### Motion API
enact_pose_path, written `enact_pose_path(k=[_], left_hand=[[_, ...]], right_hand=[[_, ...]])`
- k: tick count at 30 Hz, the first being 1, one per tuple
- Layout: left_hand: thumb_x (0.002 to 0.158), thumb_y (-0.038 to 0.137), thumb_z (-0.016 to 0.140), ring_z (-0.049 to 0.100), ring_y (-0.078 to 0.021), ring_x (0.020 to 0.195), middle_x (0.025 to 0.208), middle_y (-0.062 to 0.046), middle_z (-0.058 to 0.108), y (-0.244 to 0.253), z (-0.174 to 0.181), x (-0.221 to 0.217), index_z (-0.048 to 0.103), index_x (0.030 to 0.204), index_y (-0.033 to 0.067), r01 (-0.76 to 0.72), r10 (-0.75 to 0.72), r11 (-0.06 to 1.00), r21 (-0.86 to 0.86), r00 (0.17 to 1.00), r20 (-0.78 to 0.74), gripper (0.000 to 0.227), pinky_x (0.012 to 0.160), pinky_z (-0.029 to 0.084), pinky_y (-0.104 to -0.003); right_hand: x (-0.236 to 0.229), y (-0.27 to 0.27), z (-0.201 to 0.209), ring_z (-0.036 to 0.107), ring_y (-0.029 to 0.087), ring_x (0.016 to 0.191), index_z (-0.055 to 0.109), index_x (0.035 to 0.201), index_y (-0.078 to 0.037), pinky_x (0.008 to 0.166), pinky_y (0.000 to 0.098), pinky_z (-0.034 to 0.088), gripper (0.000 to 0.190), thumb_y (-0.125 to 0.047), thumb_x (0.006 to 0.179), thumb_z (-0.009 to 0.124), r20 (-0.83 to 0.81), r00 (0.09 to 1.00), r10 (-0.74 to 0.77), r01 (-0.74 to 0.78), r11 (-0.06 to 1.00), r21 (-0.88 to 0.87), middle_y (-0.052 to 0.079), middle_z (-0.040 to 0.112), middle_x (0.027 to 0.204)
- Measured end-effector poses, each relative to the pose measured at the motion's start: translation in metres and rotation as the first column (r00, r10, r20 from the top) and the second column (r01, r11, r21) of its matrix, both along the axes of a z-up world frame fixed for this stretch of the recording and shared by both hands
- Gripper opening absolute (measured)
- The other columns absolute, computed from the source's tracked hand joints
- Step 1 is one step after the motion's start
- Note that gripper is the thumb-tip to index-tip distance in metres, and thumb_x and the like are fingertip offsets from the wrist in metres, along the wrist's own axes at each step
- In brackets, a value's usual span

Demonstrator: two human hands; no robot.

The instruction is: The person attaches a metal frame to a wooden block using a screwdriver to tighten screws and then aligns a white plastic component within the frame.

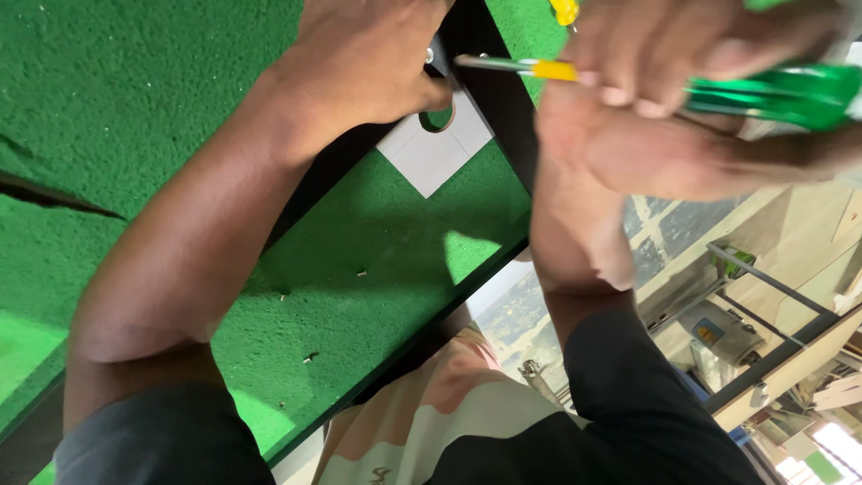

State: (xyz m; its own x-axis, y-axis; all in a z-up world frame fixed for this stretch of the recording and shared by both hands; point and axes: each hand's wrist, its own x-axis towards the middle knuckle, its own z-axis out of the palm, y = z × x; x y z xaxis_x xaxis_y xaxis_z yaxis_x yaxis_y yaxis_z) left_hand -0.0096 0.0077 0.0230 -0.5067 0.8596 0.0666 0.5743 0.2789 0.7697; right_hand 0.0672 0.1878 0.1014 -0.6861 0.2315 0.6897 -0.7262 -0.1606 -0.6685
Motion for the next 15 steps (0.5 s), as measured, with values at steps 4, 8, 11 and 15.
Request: enact_pose_path(k=[4, 8, 11, 15], left_hand=[[0.063, 0.033, 0.091, 0.071, -0.0357, 0.080, 0.088, -0.018, 0.071, 0.002, 0.004, -0.002, 0.069, 0.109, -0.0016, 0.028, -0.025, 0.995, -0.092, 0.999, 0.026, 0.062, 0.065, 0.052, -0.050], [0.068, 0.032, 0.089, 0.071, -0.0357, 0.080, 0.086, -0.018, 0.071, 0.001, 0.006, -0.004, 0.068, 0.111, -0.0012, 0.043, -0.037, 0.991, -0.126, 0.998, 0.053, 0.058, 0.068, 0.053, -0.050], [0.064, 0.032, 0.090, 0.071, -0.0358, 0.078, 0.083, -0.018, 0.071, 0.000, 0.005, -0.004, 0.069, 0.108, -0.0012, 0.023, -0.021, 0.997, -0.072, 0.999, 0.033, 0.059, 0.065, 0.052, -0.050], [0.069, 0.032, 0.089, 0.071, -0.0351, 0.079, 0.086, -0.017, 0.072, 0.000, 0.002, -0.003, 0.069, 0.107, 0.0015, 0.018, -0.014, 0.998, -0.053, 0.997, 0.080, 0.052, 0.064, 0.053, -0.048]], right_hand=[[-0.021, -0.022, -0.004, 0.035, 0.017, 0.040, 0.059, 0.094, -0.002, 0.036, 0.0340, 0.035, 0.093, -0.078, 0.103, 0.006, 0.003, 0.994, 0.113, -0.113, 0.994, 0.005, 0.004, 0.039, 0.056], [-0.028, -0.030, -0.011, 0.036, 0.016, 0.037, 0.060, 0.089, 0.001, 0.033, 0.0325, 0.036, 0.092, -0.072, 0.103, 0.007, -0.085, 0.989, 0.122, -0.126, 0.991, -0.049, 0.005, 0.041, 0.053], [-0.026, -0.034, -0.015, 0.032, 0.018, 0.036, 0.056, 0.088, -0.001, 0.034, 0.0349, 0.032, 0.089, -0.073, 0.106, 0.007, 0.004, 1.000, 0.024, -0.024, 0.991, -0.129, 0.007, 0.038, 0.051], [-0.032, -0.034, -0.020, 0.034, 0.018, 0.034, 0.055, 0.086, 0.000, 0.032, 0.0339, 0.033, 0.083, -0.067, 0.104, 0.010, -0.065, 0.998, 0.010, -0.016, 0.995, -0.093, 0.007, 0.037, 0.049]])
